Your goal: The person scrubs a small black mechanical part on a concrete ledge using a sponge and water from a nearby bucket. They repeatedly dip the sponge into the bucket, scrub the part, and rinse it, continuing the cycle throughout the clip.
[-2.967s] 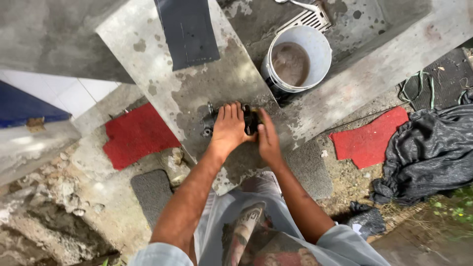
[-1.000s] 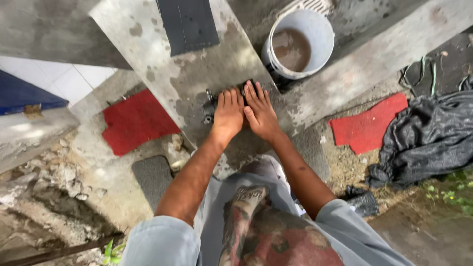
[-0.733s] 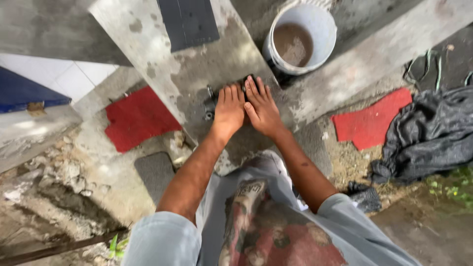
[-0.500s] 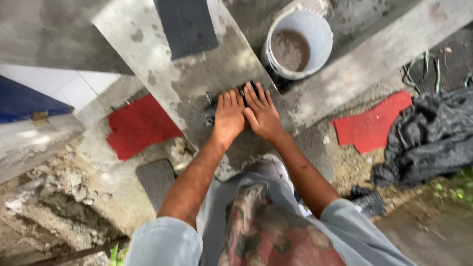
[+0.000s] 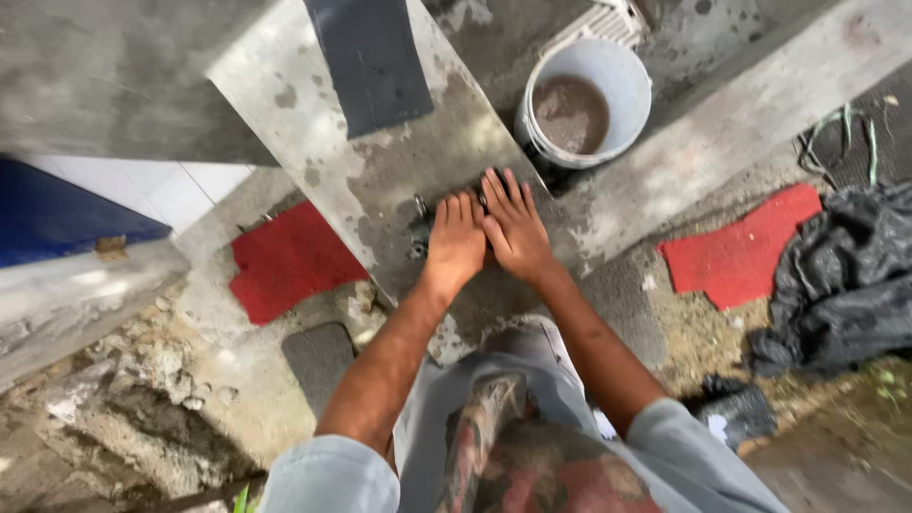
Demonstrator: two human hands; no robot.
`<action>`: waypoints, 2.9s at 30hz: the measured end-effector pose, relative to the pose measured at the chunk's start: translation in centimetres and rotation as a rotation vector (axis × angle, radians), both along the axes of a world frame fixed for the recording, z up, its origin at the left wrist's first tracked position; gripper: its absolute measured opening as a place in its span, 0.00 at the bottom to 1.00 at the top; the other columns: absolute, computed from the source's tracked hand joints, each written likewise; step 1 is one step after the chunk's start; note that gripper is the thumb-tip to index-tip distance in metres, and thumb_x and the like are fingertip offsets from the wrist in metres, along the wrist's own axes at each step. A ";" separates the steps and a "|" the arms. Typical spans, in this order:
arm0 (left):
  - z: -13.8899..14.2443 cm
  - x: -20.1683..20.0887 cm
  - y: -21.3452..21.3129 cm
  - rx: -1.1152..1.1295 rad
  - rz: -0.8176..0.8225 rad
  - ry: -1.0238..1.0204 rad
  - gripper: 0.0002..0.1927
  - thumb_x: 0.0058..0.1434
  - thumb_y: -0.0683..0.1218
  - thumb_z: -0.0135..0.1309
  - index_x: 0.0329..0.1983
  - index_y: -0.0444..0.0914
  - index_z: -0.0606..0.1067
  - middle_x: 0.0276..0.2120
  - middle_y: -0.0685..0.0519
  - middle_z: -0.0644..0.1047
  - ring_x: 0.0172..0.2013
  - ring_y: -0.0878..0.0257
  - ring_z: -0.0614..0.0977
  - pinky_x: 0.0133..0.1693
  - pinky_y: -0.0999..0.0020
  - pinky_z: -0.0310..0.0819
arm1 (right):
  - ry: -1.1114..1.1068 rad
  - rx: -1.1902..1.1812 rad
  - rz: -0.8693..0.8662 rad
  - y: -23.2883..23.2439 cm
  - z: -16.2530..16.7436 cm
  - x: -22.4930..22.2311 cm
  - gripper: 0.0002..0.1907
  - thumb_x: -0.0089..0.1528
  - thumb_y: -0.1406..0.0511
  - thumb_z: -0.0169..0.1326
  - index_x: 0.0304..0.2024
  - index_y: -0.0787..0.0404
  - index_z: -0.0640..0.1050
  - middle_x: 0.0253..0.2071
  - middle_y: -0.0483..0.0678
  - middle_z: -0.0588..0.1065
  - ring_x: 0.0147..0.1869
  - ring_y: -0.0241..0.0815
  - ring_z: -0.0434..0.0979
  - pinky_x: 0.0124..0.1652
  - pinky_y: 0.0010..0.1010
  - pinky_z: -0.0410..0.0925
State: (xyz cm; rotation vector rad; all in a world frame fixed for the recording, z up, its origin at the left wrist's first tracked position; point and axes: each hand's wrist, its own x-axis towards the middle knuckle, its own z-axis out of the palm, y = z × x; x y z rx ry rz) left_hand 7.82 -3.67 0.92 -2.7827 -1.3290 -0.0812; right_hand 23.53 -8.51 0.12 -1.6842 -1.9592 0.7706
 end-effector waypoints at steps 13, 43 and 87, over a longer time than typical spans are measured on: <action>-0.3 0.2 -0.1 -0.108 0.031 0.049 0.33 0.56 0.49 0.52 0.62 0.26 0.71 0.56 0.38 0.74 0.56 0.45 0.72 0.63 0.52 0.62 | -0.002 -0.043 0.037 0.1 0.8 0.2 0.32 0.73 0.57 0.36 0.77 0.63 0.56 0.80 0.52 0.52 0.85 0.54 0.42 0.77 0.50 0.37; -1.1 0.4 -0.5 0.002 0.056 0.011 0.31 0.58 0.51 0.51 0.60 0.26 0.72 0.56 0.36 0.74 0.57 0.43 0.73 0.63 0.51 0.61 | 0.019 -0.035 -0.028 0.2 0.2 -0.2 0.29 0.75 0.57 0.33 0.77 0.60 0.58 0.81 0.48 0.53 0.86 0.51 0.43 0.78 0.49 0.37; -0.1 1.1 -0.3 -0.052 0.111 -0.084 0.58 0.47 0.78 0.54 0.60 0.23 0.70 0.54 0.37 0.74 0.56 0.44 0.73 0.63 0.53 0.63 | 0.929 -0.217 -0.704 -1.4 5.7 7.6 0.12 0.65 0.69 0.59 0.50 0.66 0.80 0.47 0.50 0.80 0.49 0.39 0.82 0.51 0.32 0.75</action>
